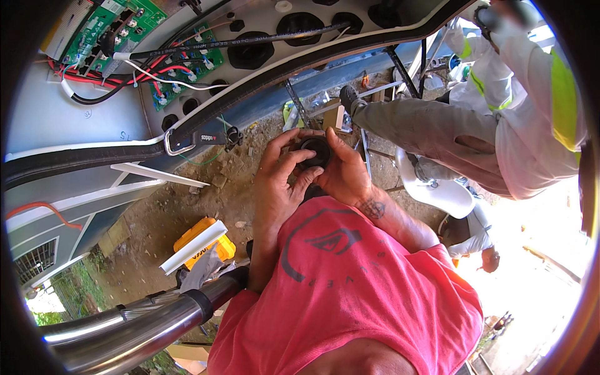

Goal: The person routes and secures black corrugated conduit and wires into an open electrical enclosure, then installs a black rubber grommet into a panel opening. A coworker works nearby on the same unit.

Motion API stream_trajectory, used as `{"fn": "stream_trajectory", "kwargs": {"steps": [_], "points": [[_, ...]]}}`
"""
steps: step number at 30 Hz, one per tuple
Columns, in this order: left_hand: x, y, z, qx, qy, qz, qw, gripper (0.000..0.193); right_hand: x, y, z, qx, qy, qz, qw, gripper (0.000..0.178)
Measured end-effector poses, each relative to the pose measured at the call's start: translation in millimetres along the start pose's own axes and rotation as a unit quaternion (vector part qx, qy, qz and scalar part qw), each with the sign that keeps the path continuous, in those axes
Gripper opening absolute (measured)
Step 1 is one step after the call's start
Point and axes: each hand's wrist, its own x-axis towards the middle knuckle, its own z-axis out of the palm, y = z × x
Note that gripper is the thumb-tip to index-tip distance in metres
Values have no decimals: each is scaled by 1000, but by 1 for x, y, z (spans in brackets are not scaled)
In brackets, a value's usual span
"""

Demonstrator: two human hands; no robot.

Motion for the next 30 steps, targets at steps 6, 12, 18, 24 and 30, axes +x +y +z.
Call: {"fn": "stream_trajectory", "kwargs": {"steps": [6,12,18,24,30], "points": [[2,4,0,13,24,19,999,32,-1,4,6,-59,22,-39,997,54],[-1,4,3,56,48,34,997,33,-2,2,7,-125,20,-71,989,56],[-5,1,5,99,35,34,994,26,-3,3,11,-161,27,-95,982,57],[-6,-10,13,-148,66,-23,987,23,-9,-1,21,-174,32,-77,981,56],[-5,-12,17,-194,72,-49,977,33,-13,-2,25,-197,43,-72,977,55]]}}
